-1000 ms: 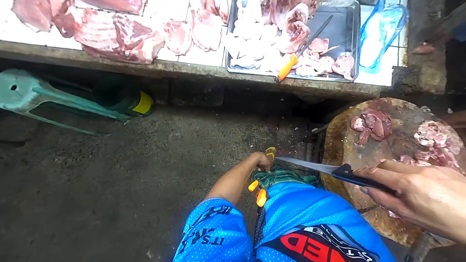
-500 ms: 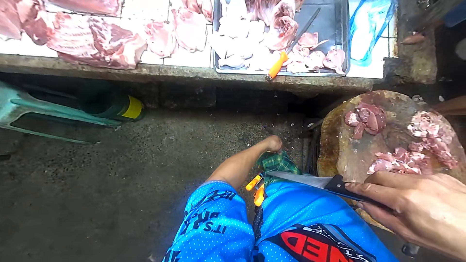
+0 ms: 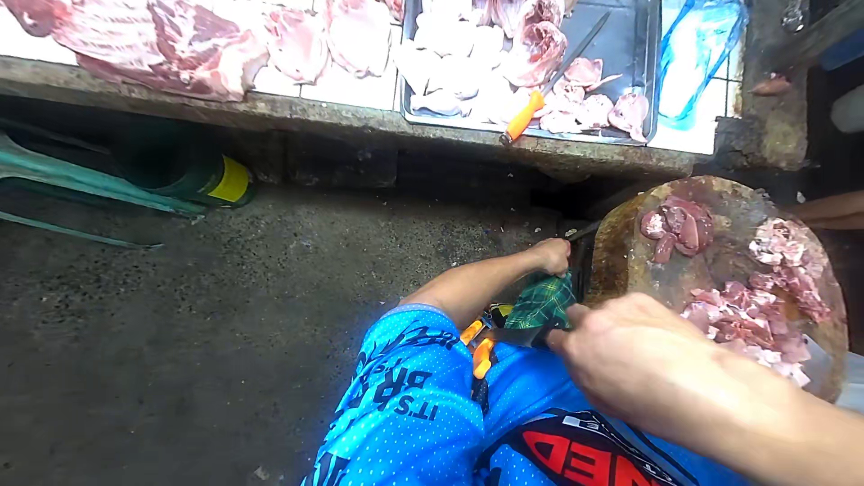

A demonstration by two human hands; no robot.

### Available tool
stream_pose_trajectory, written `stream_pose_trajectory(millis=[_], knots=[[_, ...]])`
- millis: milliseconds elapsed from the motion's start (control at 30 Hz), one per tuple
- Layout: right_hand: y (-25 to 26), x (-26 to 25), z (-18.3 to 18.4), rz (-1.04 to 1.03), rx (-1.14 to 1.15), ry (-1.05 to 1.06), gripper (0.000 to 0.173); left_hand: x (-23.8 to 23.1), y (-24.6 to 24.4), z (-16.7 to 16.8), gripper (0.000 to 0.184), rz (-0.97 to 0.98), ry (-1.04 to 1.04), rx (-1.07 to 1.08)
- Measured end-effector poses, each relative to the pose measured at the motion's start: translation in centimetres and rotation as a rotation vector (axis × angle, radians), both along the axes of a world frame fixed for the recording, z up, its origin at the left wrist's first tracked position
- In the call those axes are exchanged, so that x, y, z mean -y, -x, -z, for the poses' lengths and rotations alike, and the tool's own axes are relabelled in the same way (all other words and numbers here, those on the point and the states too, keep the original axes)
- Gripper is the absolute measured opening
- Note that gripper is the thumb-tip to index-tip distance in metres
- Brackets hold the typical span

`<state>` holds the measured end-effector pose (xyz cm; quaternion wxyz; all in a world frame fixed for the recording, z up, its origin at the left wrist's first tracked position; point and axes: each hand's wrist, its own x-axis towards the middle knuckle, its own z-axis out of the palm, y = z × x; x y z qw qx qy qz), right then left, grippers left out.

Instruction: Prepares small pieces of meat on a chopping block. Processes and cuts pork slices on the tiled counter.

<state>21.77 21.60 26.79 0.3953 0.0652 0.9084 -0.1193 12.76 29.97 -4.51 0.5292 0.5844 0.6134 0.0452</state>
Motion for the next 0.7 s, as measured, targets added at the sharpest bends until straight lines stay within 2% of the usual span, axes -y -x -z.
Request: stream_pose_trajectory(millis=[67, 133, 200, 267, 333, 433, 500, 567, 667, 700], knots=[[2.6, 0.6, 0.0, 0.03, 0.179, 0.07, 0.023, -0.2, 0.4, 0.7, 0.033, 0.068, 0.071, -0.074], [4.0, 1.1, 1.1, 0.007, 0.218, 0.176, 0.031, -0.3, 0.8, 1.0, 0.027, 0.119, 0.124, -0.149], [4.5, 1.6, 3.0, -0.037, 0.163, 0.309, 0.032, -0.3, 1.5, 0.9, 0.028, 0.12, 0.114, -0.176], [4.0, 1.4, 5.9, -0.016, 0.021, 0.441, 0.029, -1.1, 2.4, 0.1, 0.032, 0.088, 0.022, -0.093], [3.1, 0.4, 9.5, 0.079, -0.086, 0.567, 0.028, -3.1, 2.4, -1.7, 0.034, 0.034, -0.081, 0.02], [2.4, -2.1, 12.9, 0.194, -0.089, 0.679, 0.031, -7.3, 1.0, -5.2, 0.031, -0.011, -0.159, 0.059], [1.6, -4.1, 13.3, 0.326, -0.096, 0.714, 0.035, -10.3, -0.9, -6.8, 0.031, 0.011, -0.189, 0.049], [-0.2, -6.1, 13.4, 0.514, -0.184, 0.705, 0.042, -13.3, -3.5, -6.5, 0.038, 0.044, -0.237, 0.021], [-5.6, -8.8, 14.0, 0.874, -0.401, 0.607, 0.043, -17.0, -7.9, -5.3, 0.051, 0.16, -0.281, -0.107], [-8.1, -9.0, 14.1, 1.03, -0.486, 0.555, 0.042, -17.4, -9.0, -5.2, 0.05, 0.202, -0.284, -0.165]])
